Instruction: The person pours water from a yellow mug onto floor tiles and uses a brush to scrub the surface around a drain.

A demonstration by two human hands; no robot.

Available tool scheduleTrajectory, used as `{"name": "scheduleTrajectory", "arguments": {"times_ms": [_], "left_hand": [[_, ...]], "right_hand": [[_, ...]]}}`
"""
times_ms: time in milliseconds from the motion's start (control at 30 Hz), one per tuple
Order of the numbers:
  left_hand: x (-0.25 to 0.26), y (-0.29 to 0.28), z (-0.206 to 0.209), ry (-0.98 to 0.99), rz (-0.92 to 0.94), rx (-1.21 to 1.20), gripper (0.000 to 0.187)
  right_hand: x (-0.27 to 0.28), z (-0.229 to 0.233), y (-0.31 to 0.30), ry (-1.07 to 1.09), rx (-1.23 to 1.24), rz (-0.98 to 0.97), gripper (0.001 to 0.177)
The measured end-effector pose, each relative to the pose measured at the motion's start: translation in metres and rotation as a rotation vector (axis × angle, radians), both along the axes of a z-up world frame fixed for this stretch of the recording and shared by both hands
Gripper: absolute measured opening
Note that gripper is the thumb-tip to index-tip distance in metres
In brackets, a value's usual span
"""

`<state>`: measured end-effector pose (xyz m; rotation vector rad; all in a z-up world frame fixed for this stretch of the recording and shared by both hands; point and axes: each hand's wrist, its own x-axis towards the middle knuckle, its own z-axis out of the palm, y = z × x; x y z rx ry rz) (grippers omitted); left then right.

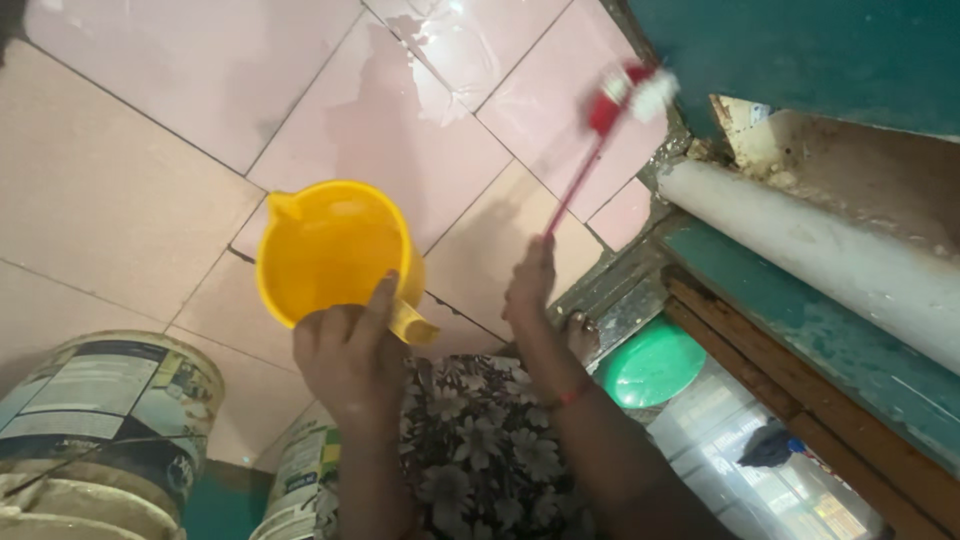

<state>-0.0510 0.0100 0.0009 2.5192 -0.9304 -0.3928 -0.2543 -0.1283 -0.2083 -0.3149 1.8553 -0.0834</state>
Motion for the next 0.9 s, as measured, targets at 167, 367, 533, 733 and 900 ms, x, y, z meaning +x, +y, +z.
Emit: {"name": "scheduleTrajectory", "arguments": {"times_ms": [167,367,533,733,900], "left_hand": [[-0.003,0.005,-0.001,0.077,-0.012,-0.048,0.053],[0.004,0.018,0.0,0.057,0.039,0.012,0.052],[0.013,0.023,0.001,0.05,0.084,0.01,0.052],[0.017,0.031,-0.008,0.069,0.07,0.0,0.051],[0.015,0.035,-0.009,0.059,0.071,-0.041,0.05]], "right_hand": [[0.018,-0.004,-0.029,0.064,-0.085,-0.121,0.066],[0.139,0.015,-0.022,-0.145,-0.144,0.225,0.055],[0.089,0.032,-0.001,-0.036,-0.353,0.24,0.072],[0.018,-0.009,-0.029,0.183,-0.111,-0.173,0.065],[0.092,-0.031,-0.048,-0.112,-0.116,-0.016,0.075]]}}
